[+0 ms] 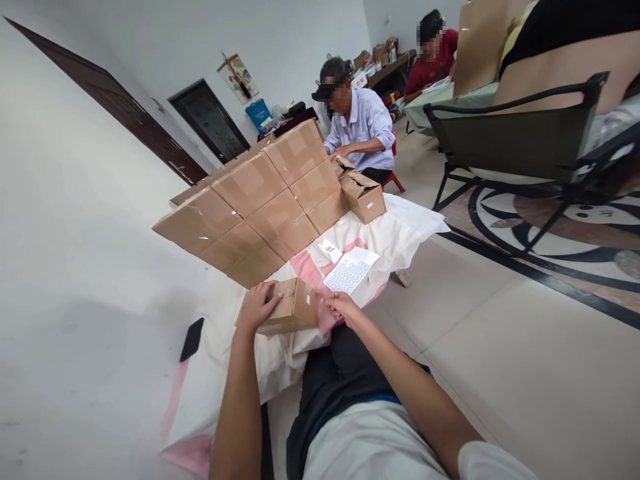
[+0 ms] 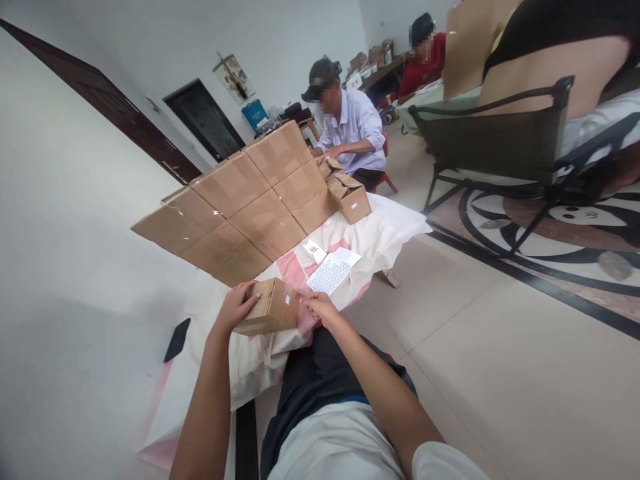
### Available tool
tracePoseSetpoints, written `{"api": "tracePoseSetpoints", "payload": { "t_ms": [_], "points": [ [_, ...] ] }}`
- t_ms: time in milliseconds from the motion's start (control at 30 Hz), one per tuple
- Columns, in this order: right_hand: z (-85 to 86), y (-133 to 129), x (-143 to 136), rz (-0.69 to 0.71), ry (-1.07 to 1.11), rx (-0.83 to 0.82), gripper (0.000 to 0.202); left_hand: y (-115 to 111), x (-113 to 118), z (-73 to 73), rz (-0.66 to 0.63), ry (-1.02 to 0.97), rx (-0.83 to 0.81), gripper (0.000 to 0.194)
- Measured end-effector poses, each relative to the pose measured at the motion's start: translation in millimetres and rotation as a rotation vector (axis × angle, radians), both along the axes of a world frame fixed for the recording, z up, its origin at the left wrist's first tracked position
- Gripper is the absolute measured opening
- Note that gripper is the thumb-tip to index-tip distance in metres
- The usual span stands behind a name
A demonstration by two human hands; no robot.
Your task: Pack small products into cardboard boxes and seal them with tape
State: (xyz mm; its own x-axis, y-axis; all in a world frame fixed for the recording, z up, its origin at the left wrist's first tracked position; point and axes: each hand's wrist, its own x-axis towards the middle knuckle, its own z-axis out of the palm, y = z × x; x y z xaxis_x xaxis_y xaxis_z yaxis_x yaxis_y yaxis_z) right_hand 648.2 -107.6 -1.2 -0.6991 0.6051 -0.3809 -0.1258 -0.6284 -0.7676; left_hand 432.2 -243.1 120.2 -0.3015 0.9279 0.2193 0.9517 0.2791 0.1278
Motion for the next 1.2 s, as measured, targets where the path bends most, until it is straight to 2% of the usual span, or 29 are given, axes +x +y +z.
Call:
{"api": "tracePoseSetpoints", "payload": {
  "t_ms": [200, 333, 400, 433, 533, 600, 633, 733, 833, 900, 967, 1033, 1133, 1200],
  "points": [
    [-6.6, 41.9, 59.7, -0.203, -0.082, 0.092, 0.040, 1.9, -4.2, -3.2, 0.025, -0.038, 0.061, 0.054],
    [-5.8, 39.9, 78.3, -0.232, -0.066, 0.203, 0.030, 1.1, -3.7, -3.7, 0.023, -0.041, 0.088, 0.054],
    [0.1, 27.0, 74.6, -0.204, -0.004, 0.378, 0.029, -1.4, -3.1, -4.0, 0.012, -0.041, 0.106, 0.054],
    [4.1, 18.1, 69.9, -0.177, 0.037, 0.510, 0.042, -3.1, -2.7, -4.3, 0.004, -0.042, 0.116, 0.053],
    [16.9, -14.0, 47.5, -0.001, 0.135, 0.967, 0.102, -9.1, -1.7, -5.9, -0.028, -0.050, 0.142, 0.051],
    [23.5, -33.5, 28.3, 0.174, 0.117, 1.171, 0.134, -12.6, -1.4, -7.2, -0.050, -0.059, 0.165, 0.049],
    [25.9, -40.6, 18.6, 0.226, 0.074, 1.223, 0.143, -14.0, -1.4, -7.7, -0.056, -0.063, 0.179, 0.048],
    [29.5, -46.6, -4.8, 0.196, -0.039, 1.260, 0.147, -15.7, -0.2, -7.6, -0.066, -0.071, 0.211, 0.047],
    [31.6, -32.0, -10.7, 0.159, 0.013, 1.286, 0.134, -14.7, 6.5, -7.3, -0.079, -0.062, 0.260, 0.043],
    [34.0, -17.4, -1.7, 0.150, 0.051, 1.294, 0.119, -14.0, 14.5, -10.8, -0.041, -0.008, 0.415, 0.035],
    [37.6, -2.1, 18.2, 0.064, 0.048, 1.257, 0.107, -14.5, 22.5, -21.1, 0.035, 0.082, 0.643, 0.028],
    [42.4, 14.3, 48.1, -0.096, 0.010, 1.194, 0.100, -16.7, 26.2, -39.6, 0.082, 0.142, 0.796, 0.024],
    [51.5, 45.4, 102.5, -0.412, -0.131, 1.155, 0.091, -24.3, 19.4, -77.9, 0.096, 0.124, 0.783, 0.023],
    [57.1, 72.1, 135.3, -0.691, -0.274, 1.161, 0.092, -32.0, 8.8, -104.1, 0.127, 0.083, 0.740, 0.025]
  ]
}}
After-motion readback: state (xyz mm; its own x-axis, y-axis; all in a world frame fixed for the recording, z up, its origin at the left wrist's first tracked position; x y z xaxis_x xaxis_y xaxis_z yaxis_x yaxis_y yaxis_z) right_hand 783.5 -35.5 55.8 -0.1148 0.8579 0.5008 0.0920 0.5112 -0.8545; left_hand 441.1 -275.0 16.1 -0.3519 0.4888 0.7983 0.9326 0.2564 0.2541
